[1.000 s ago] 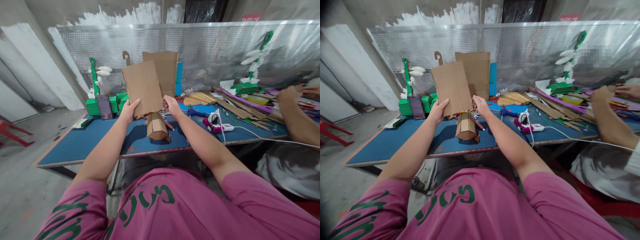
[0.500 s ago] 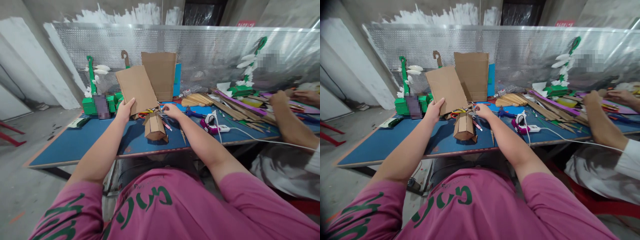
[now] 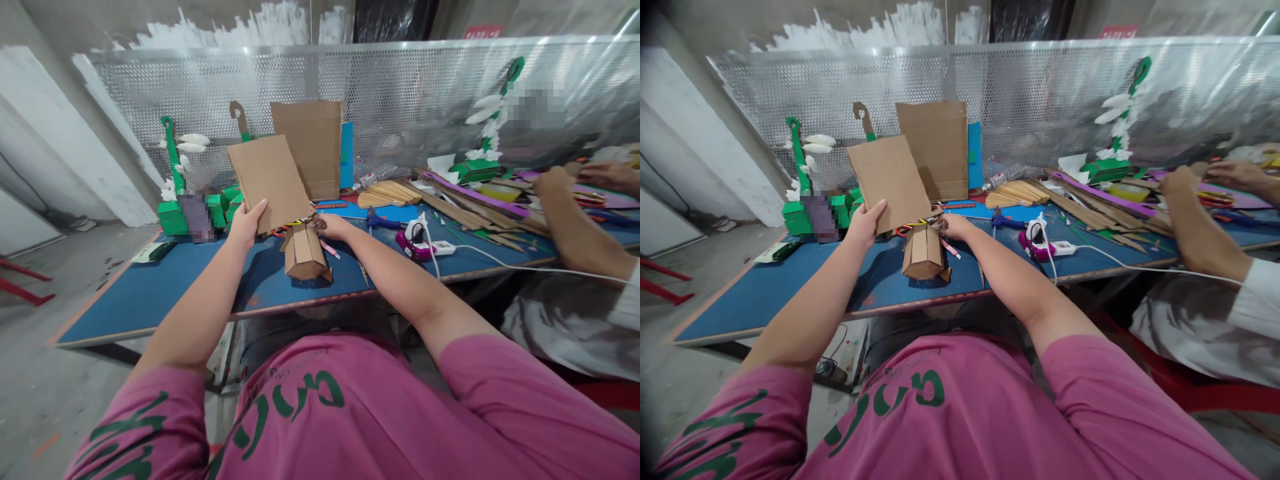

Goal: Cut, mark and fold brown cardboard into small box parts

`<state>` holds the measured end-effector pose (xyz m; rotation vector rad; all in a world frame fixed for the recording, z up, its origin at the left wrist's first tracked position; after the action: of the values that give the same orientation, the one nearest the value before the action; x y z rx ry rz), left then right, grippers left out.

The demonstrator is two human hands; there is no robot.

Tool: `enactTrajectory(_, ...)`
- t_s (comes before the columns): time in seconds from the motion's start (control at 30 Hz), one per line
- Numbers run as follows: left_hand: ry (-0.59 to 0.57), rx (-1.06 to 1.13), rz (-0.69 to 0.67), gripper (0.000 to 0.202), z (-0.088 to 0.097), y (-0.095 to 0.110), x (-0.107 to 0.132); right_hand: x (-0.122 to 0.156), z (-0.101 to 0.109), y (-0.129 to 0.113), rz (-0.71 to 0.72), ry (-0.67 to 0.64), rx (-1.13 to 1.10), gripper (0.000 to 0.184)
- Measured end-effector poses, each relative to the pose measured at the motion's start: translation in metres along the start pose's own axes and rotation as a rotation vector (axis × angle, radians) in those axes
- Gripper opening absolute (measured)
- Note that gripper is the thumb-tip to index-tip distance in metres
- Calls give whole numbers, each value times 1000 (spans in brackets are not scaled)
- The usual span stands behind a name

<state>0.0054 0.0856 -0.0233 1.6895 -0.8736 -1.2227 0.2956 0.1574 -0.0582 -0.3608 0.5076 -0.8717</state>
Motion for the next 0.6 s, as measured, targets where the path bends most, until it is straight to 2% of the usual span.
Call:
enactTrajectory(0.1,-8,-7,4,66,0,0,0,-1,0,2,-30,22,33,31)
enactTrajectory(0.2,-7,-5,1,66,0,0,0,-5,0,8,-64,68,-65,33)
enactTrajectory(0.37,-20,-12,1,66,-2,2,3,-7,4,19,-146,213,-443,39)
enactTrajectory(0.53,-17,-2,-6,62,-2,3,2,-5,18,31,-219,405,-929,42)
enactTrajectory(0.6,-18,13,-8,63,0,2,-1,-6,26,41,-283,509,-1042,44)
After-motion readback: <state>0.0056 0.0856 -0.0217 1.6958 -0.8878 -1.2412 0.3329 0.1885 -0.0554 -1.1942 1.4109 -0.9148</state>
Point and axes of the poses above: each hand's wrist, its own x-axis away from the middle knuckle, its own z-axis out of the back of the hand, y = z × x, the point moved 5 cm from there along -x, towards the middle knuckle, and after that the axes turned 4 degrees about -x, right-handed, at the moved point
